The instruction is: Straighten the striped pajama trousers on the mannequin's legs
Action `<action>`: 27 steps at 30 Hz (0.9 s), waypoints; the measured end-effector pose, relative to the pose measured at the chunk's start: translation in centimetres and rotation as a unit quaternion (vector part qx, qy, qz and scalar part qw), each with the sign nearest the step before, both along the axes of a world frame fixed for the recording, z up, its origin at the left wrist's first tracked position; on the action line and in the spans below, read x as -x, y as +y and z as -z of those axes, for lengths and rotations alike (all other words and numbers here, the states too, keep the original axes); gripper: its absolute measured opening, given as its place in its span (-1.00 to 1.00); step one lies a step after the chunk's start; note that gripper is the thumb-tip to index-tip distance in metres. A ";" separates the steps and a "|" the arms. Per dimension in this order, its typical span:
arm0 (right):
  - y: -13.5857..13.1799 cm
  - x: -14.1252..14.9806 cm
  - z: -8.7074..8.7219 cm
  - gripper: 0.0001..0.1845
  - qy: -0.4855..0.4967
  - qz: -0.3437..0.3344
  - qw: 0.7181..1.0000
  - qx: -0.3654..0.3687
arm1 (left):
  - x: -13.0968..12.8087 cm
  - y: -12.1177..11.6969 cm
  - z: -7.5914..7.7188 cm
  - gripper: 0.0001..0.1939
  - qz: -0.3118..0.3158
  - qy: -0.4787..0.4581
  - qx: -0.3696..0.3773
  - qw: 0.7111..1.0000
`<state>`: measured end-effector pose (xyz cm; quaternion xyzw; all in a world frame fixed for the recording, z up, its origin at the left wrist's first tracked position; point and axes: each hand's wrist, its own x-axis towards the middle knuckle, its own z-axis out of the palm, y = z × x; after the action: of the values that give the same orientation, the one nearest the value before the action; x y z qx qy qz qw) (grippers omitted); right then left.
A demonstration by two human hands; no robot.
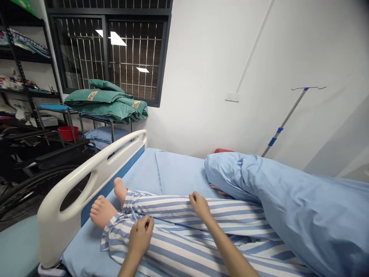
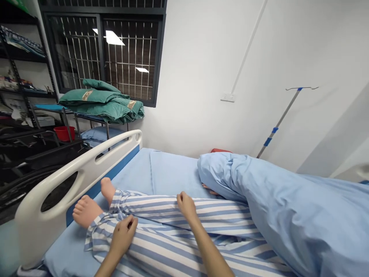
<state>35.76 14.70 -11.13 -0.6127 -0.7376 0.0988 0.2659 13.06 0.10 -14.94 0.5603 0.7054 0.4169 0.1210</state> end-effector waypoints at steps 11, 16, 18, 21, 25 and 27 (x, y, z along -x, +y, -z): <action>-13.9 14.5 2.7 -0.67 0.213 -0.143 0.967 -0.002 | 3.5 -1.3 -0.5 -0.66 -0.003 -0.074 0.000 0.997; -14.3 15.0 3.6 -0.71 0.147 -0.123 0.981 -0.034 | 4.8 -0.5 -0.4 -0.73 -0.024 0.048 -0.002 0.999; -14.3 14.7 3.3 -0.71 0.148 -0.133 0.980 -0.025 | 5.0 -0.1 -0.4 -0.75 -0.010 0.091 0.007 0.996; -14.2 14.5 2.9 -0.71 0.159 -0.137 0.978 -0.016 | 5.1 0.2 -0.1 -0.76 -0.013 0.151 0.017 0.988; -14.2 14.5 3.0 -0.70 0.176 -0.139 0.974 -0.019 | 5.3 -0.4 0.6 -0.75 -0.020 0.202 -0.012 0.979; -14.1 14.5 3.0 -0.69 0.186 -0.137 0.973 -0.028 | 5.5 -0.8 1.0 -0.74 -0.015 0.216 -0.034 0.976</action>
<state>21.28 0.63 -14.17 -0.4690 -0.7548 0.2259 0.3992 7.54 -0.68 -15.97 0.6306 0.7085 0.3112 -0.0594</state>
